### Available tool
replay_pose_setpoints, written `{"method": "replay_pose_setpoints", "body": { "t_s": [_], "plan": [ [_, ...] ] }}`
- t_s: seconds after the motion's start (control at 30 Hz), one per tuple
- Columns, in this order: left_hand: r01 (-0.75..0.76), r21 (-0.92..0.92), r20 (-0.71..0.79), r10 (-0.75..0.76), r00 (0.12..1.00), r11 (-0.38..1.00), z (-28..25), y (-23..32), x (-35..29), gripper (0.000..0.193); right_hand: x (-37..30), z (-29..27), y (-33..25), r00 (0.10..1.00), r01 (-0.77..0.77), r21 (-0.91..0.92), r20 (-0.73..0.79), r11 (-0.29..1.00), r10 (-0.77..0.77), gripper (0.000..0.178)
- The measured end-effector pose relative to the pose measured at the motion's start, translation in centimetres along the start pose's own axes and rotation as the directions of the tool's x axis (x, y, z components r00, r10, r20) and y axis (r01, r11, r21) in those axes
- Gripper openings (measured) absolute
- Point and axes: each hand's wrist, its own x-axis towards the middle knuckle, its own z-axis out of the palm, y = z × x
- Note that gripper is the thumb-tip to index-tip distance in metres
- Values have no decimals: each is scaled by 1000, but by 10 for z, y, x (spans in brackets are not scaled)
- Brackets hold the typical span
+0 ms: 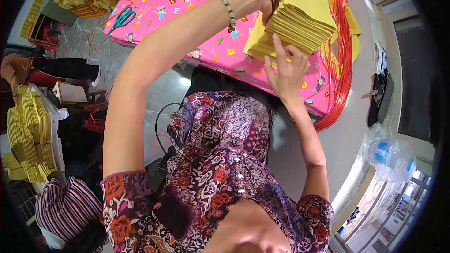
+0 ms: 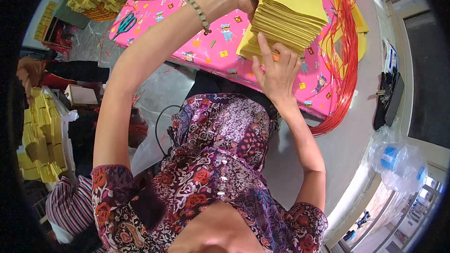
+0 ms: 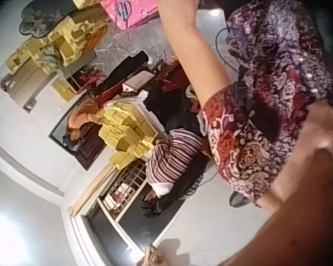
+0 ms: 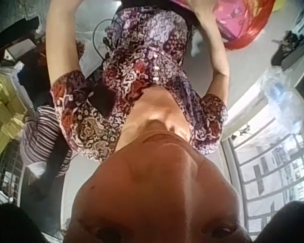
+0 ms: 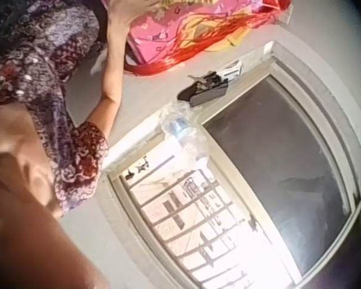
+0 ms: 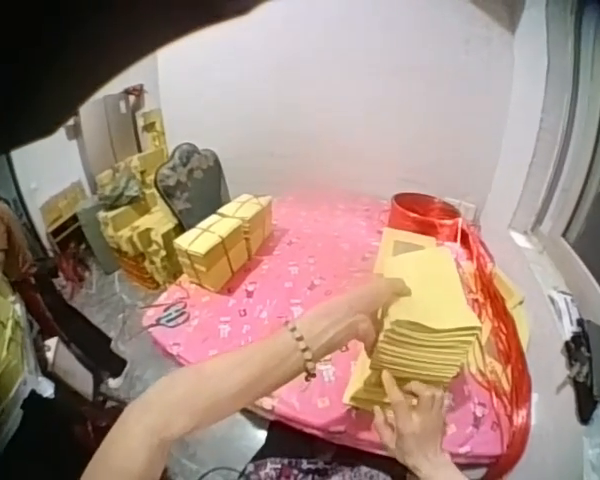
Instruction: Bundling stacks of yellow paper and tying them with red ribbons.
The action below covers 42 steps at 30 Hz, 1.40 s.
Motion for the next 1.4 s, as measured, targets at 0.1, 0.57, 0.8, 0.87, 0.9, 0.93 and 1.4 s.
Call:
{"method": "replay_pose_setpoints", "body": {
  "t_s": [0.1, 0.57, 0.8, 0.87, 0.9, 0.93, 1.4],
  "plan": [
    [-24, -6, 10, 24, 1000, 1000, -3, 1, -1, 37, 2, 2, 0, 1000, 11, -49, 15, 999, -10, 63],
    [38, -12, -9, -38, 999, 999, -3, 2, -3, 41, 12, -4, 0, 1000, 3, -11, 12, 1000, -3, 68],
    [53, -8, 21, -52, 998, 999, -5, 2, -2, 39, 13, -3, 1, 1000, 19, -30, -8, 999, -19, 66],
    [57, 4, 20, -57, 998, 998, -4, 2, -2, 38, 13, -2, 1, 1000, 22, -34, -10, 999, -22, 66],
    [47, 29, 14, -48, 999, 998, -5, 2, -2, 38, 13, -2, 2, 1000, 25, -37, -12, 999, -26, 66],
    [34, 56, 5, -35, 999, 998, -6, 2, -1, 38, 13, -3, 1, 1000, 27, -37, -14, 999, -27, 66],
    [-19, 89, 40, 16, 999, 996, -19, -4, 18, 40, 20, -8, 0, 1000, -9, -12, -2, 1000, 9, 72]
  ]
}}
